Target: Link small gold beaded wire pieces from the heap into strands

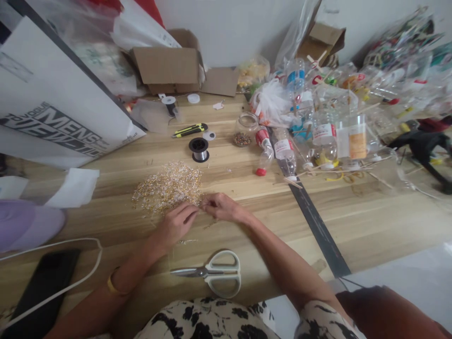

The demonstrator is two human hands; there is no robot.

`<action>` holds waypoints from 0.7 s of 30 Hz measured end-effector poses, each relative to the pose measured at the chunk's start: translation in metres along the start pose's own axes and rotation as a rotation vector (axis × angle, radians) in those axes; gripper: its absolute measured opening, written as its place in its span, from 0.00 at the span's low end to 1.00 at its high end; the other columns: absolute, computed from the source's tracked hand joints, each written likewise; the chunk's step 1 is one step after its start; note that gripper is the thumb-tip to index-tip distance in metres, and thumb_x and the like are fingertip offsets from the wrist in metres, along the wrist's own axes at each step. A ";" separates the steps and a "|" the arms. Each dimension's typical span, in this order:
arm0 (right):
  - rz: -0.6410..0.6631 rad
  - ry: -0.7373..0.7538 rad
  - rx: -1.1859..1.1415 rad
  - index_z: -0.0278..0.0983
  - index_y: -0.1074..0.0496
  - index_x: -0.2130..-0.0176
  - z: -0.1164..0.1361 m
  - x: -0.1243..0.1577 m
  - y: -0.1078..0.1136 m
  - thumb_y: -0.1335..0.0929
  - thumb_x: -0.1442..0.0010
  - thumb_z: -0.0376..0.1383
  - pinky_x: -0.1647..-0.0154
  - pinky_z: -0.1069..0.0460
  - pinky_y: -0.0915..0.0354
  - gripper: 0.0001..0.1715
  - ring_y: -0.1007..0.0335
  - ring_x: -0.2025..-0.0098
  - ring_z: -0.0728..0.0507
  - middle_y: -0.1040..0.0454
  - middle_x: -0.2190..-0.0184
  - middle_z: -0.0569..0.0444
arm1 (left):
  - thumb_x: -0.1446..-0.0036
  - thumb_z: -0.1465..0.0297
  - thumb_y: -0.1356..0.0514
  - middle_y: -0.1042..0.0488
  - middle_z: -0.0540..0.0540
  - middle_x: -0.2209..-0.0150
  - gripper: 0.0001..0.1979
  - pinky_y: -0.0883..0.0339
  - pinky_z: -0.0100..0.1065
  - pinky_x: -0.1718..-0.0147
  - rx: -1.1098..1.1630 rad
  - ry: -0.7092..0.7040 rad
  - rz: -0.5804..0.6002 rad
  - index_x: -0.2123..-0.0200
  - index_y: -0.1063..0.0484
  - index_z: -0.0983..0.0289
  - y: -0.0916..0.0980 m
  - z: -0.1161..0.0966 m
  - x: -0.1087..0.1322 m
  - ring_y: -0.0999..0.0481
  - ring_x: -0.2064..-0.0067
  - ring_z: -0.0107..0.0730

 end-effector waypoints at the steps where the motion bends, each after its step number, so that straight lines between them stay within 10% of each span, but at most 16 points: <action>1: -0.001 0.003 0.000 0.34 0.37 0.73 0.000 0.000 0.000 0.37 0.42 0.36 0.78 0.58 0.47 0.09 0.47 0.78 0.53 0.42 0.79 0.61 | 0.38 0.76 0.47 0.26 0.55 0.67 0.08 0.30 0.32 0.64 0.001 0.000 0.002 0.64 0.29 0.66 0.000 0.000 0.000 0.25 0.66 0.31; 21: 0.028 -0.061 -0.203 0.33 0.34 0.68 -0.013 -0.003 -0.002 0.34 0.41 0.45 0.81 0.59 0.39 0.17 0.42 0.79 0.55 0.38 0.78 0.60 | 0.42 0.71 0.45 0.28 0.48 0.79 0.08 0.38 0.26 0.74 0.360 0.402 0.072 0.70 0.28 0.63 -0.001 0.015 -0.007 0.30 0.76 0.26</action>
Point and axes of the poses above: each hand's wrist, its own x-axis away from the middle knuckle, its own y-axis out of the back of the hand, z = x × y, the point moved 4 cm from there along -x, towards the middle knuckle
